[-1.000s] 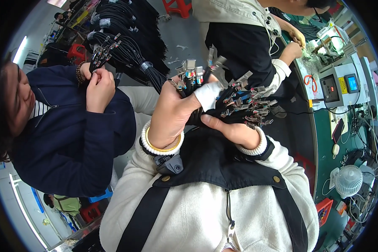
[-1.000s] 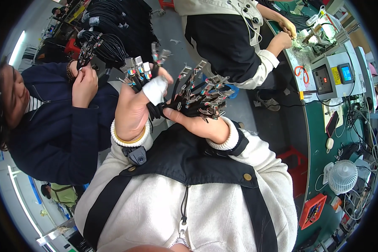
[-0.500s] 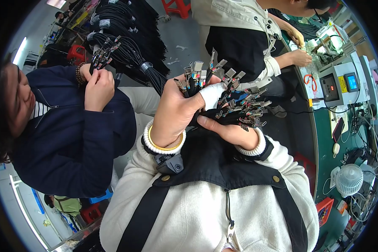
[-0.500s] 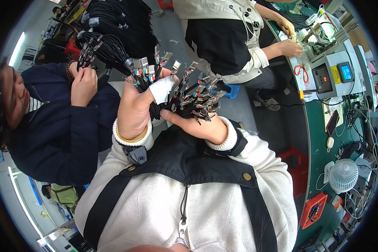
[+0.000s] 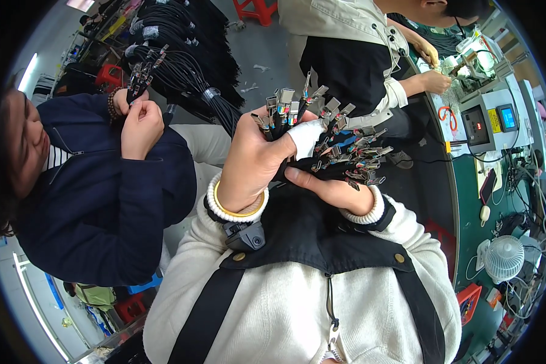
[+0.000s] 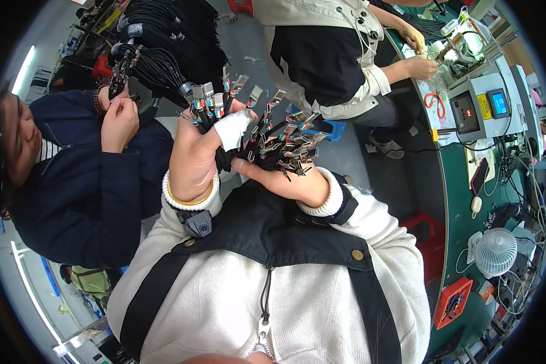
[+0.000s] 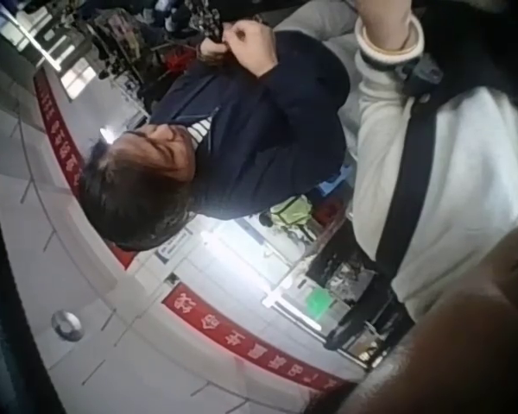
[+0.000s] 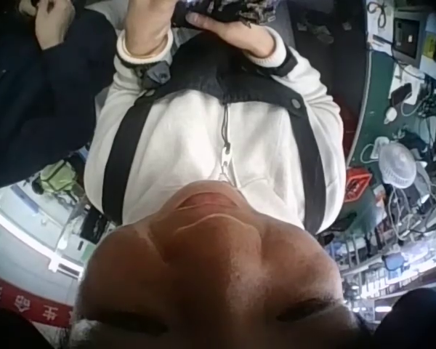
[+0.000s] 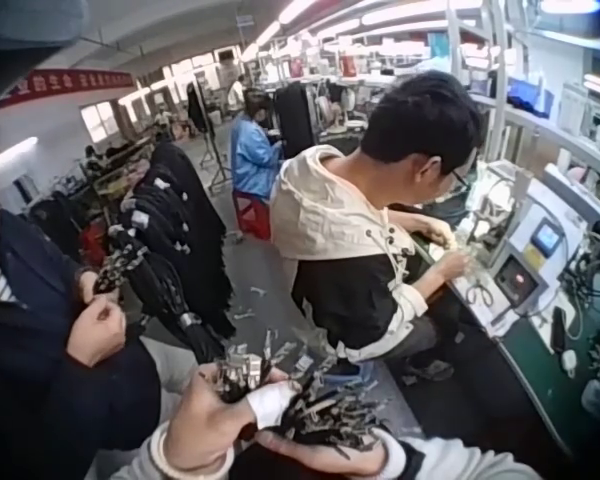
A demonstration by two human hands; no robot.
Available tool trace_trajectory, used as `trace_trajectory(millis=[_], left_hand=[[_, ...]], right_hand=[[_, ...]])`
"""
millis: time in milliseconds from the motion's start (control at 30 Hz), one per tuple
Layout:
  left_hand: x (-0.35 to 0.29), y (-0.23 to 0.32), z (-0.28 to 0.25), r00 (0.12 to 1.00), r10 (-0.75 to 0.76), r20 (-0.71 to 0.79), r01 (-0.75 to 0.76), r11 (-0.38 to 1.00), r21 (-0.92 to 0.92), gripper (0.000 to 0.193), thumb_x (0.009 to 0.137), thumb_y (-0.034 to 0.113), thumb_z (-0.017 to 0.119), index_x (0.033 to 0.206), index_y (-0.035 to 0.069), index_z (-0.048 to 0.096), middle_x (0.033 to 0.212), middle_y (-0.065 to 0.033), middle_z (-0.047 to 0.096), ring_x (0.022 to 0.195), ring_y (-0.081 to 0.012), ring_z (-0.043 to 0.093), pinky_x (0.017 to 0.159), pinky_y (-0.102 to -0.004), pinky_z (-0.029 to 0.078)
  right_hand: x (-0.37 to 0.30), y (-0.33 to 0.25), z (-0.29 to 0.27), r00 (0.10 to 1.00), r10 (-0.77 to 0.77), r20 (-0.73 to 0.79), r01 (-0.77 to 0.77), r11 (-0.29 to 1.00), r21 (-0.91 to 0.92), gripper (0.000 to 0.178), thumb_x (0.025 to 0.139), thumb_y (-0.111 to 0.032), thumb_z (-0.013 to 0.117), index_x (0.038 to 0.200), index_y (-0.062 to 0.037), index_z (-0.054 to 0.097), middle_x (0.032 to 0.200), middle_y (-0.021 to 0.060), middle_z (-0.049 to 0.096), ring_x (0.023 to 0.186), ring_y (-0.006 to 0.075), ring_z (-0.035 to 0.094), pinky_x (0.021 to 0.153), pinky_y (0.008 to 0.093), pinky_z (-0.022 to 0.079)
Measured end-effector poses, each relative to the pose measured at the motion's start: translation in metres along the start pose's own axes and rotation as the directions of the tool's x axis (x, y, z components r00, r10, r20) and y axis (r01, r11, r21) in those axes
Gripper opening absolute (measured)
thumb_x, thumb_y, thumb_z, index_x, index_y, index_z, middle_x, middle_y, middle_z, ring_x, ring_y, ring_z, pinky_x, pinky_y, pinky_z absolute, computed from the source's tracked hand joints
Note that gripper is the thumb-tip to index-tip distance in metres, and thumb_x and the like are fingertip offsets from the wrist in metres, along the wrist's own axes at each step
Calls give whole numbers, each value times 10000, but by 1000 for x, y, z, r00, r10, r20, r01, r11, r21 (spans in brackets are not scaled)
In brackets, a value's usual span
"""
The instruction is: The person gathers a bundle of cables and holds them while another person inspects the connectors. The person then separates individual cables from the bundle and hands them to the other person one at a time.
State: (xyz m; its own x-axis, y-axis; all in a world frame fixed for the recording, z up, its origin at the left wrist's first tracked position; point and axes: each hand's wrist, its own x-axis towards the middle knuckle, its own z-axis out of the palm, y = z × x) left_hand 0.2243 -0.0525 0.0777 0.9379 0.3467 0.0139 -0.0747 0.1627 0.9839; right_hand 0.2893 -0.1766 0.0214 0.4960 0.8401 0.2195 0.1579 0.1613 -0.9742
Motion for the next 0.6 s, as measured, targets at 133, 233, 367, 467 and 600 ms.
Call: trace_trajectory(millis=[133,233,367,467,600], left_hand=[[0,1,2,1000,-9,-24,9,1000,-20,186,736,22,596,913,-32,605,816,-64,640,709,-100,602,645,-213,475],[1,3,4,1000,7,-27,-7,1000,-17,142,740,19,610,878,-16,597,798,-77,639,705,-126,613,655,-229,477],[4,6,6,1000,10,-28,-10,1000,-8,155,734,15,605,884,-25,603,788,-71,638,690,-110,606,633,-214,473],[7,9,8,999,-5,-33,5,1000,-6,174,729,14,599,896,-34,607,784,-65,638,680,-95,598,617,-202,471],[16,20,10,999,-29,-33,29,1000,-4,177,727,12,595,897,-37,606,776,-64,636,671,-95,597,608,-200,469]], right_hand=[[-1,0,0,1000,21,-1,-21,1000,-18,733,752,-93,673,1333,-17,233,1209,86,452,1124,169,424,964,315,325],[0,-1,-2,999,43,8,-43,999,1,728,755,-91,671,1334,-22,236,1194,80,461,1107,162,434,955,310,333],[2,-1,-4,998,58,29,-60,997,55,718,760,-84,667,1335,-28,240,1171,68,473,1081,152,446,939,303,346],[3,0,-6,999,42,14,-43,995,95,714,763,-79,664,1335,-30,241,1159,62,479,1068,147,451,930,299,353],[11,-9,-12,1000,25,9,-26,996,87,712,764,-70,660,1336,-29,238,1161,58,478,1071,145,448,930,298,351]])
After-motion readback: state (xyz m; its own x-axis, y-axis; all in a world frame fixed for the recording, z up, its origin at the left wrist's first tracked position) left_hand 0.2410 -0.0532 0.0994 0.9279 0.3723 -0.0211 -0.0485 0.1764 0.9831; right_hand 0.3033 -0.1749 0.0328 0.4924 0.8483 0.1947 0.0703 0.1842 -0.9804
